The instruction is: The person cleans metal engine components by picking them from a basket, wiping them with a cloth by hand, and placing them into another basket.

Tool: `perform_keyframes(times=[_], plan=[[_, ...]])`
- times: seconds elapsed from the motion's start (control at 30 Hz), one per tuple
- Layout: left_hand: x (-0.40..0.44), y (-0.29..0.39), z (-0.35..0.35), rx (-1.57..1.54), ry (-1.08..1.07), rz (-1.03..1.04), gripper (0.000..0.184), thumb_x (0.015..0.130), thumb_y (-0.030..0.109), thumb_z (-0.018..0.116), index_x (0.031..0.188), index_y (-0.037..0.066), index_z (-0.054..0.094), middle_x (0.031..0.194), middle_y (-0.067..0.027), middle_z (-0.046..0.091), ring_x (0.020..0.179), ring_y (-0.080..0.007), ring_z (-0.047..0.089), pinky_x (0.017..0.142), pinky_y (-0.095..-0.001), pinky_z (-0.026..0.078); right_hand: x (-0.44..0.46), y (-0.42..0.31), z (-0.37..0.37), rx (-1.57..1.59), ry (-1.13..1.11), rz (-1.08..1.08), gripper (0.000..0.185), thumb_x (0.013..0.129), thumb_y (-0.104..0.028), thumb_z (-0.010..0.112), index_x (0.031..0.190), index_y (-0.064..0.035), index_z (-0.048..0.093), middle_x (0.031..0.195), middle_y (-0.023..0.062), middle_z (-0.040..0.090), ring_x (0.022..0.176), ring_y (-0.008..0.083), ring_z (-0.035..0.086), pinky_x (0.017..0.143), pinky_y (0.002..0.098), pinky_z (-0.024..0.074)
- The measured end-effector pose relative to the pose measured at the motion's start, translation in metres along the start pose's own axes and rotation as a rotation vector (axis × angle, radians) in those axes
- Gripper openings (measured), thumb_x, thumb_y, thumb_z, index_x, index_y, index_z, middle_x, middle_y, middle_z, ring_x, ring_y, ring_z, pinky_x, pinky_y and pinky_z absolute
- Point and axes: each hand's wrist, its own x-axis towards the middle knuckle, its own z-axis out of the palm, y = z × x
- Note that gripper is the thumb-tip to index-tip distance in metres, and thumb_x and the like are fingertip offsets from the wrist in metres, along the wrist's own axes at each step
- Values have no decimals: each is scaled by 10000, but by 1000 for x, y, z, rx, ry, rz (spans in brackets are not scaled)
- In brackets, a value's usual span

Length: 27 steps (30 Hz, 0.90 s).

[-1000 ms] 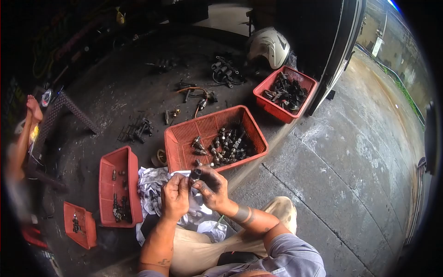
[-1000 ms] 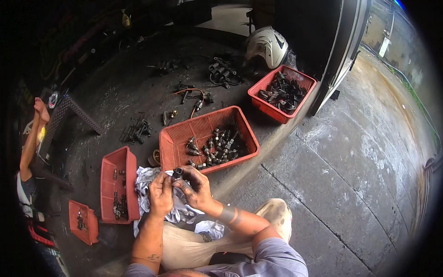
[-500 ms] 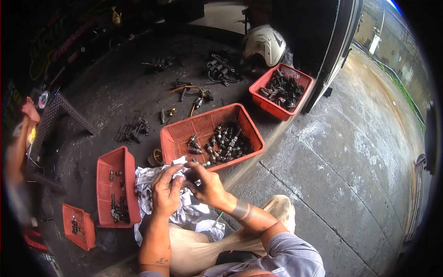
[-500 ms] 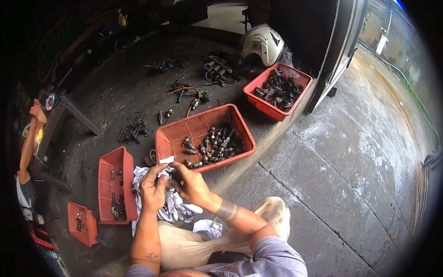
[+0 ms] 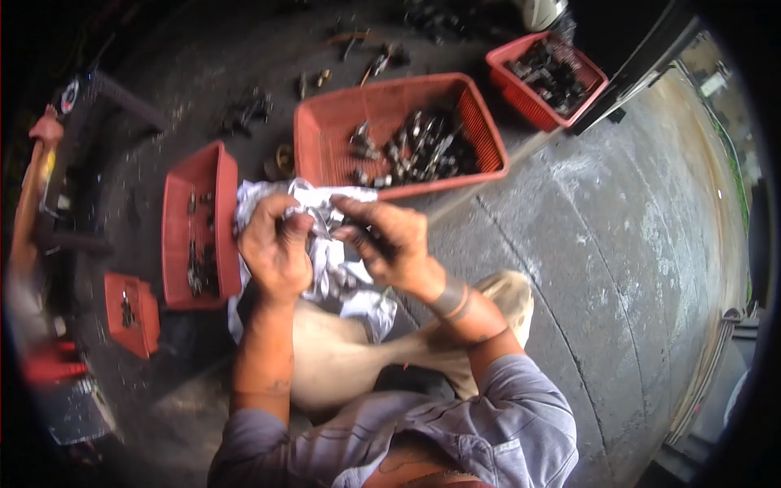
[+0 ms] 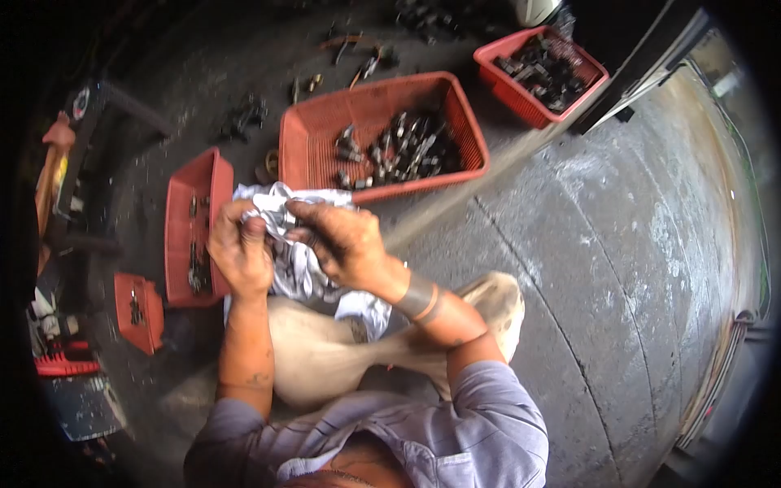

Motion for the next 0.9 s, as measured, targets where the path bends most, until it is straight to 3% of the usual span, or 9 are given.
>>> perform_keyframes(times=[0.03, 0.07, 0.2, 0.3, 0.4, 0.5, 0.63, 0.83, 0.9], plan=[[1, 5, -2, -198, -21, -41, 190, 870, 159, 645, 858, 16, 521, 723, -6, 503, 608, -66, 460, 547, -205, 392, 2, -6, -4, 53, -34, 0, 255, 772, 1, 678, 1019, 45, 628, 879, 157, 684, 739, 156, 675, 629, 267, 534], [1, 12, 1, -503, -33, -158, 205, 874, 189, 638, 874, 24, 516, 733, -12, 504, 590, -71, 459, 544, -200, 404, 2, -9, -1, 153, 0, 51, 230, 768, -20, 681, 988, 29, 638, 823, 156, 668, 719, 256, 679, 648, 310, 529], [3, 7, -2, -816, -145, -256, 224, 850, 198, 666, 889, 34, 519, 802, -30, 533, 671, -93, 513, 580, -220, 443, 3, -3, -3, 449, -93, 124, 213, 828, -78, 645, 998, 52, 649, 846, 133, 688, 705, 154, 663, 637, 256, 519], [4, 15, 1, -700, 5, -229, 257, 839, 228, 674, 929, 43, 520, 806, -34, 528, 764, -114, 527, 687, -227, 444, 5, -4, -4, 575, -155, 160, 196, 843, -69, 624, 983, 64, 651, 842, 132, 689, 685, 140, 659, 633, 254, 523], [6, 13, -18, -87, -294, 122, 410, 653, 164, 793, 1015, 52, 638, 913, -56, 578, 821, -137, 563, 707, -258, 468, 0, 0, -1, 523, -169, 168, 210, 851, -64, 612, 1005, 78, 630, 783, 124, 686, 653, 142, 658, 613, 257, 526], [12, 13, -12, 204, -290, 304, 397, 678, 217, 774, 1020, 48, 659, 888, -86, 568, 804, -172, 569, 701, -267, 469, 2, 4, -5, 387, -184, 69, 143, 819, -7, 635, 930, 77, 604, 696, 109, 664, 636, 146, 658, 584, 246, 515], [6, 21, -12, 155, -290, 238, 437, 654, 272, 788, 984, 19, 652, 879, -94, 567, 747, -196, 571, 665, -301, 477, -2, 8, -4, 425, -223, 61, 184, 840, -108, 645, 870, 68, 601, 685, 112, 651, 602, 158, 645, 547, 261, 498], [-8, 18, -5, 215, -206, 415, 316, 741, 47, 670, 1054, 13, 647, 914, -89, 542, 766, -213, 556, 688, -321, 481, -15, -2, 5, 622, -131, 325, 464, 794, -413, 695, 849, 46, 644, 791, 131, 677, 689, 160, 638, 631, 267, 498], [-7, 25, -5, 210, -216, 412, 284, 738, 23, 645, 1022, 29, 647, 942, -89, 535, 787, -219, 556, 691, -322, 483, -7, 1, 8, 554, -51, 18, 286, 802, -192, 682, 893, 77, 644, 687, 124, 649, 552, 176, 624, 521, 270, 484]])
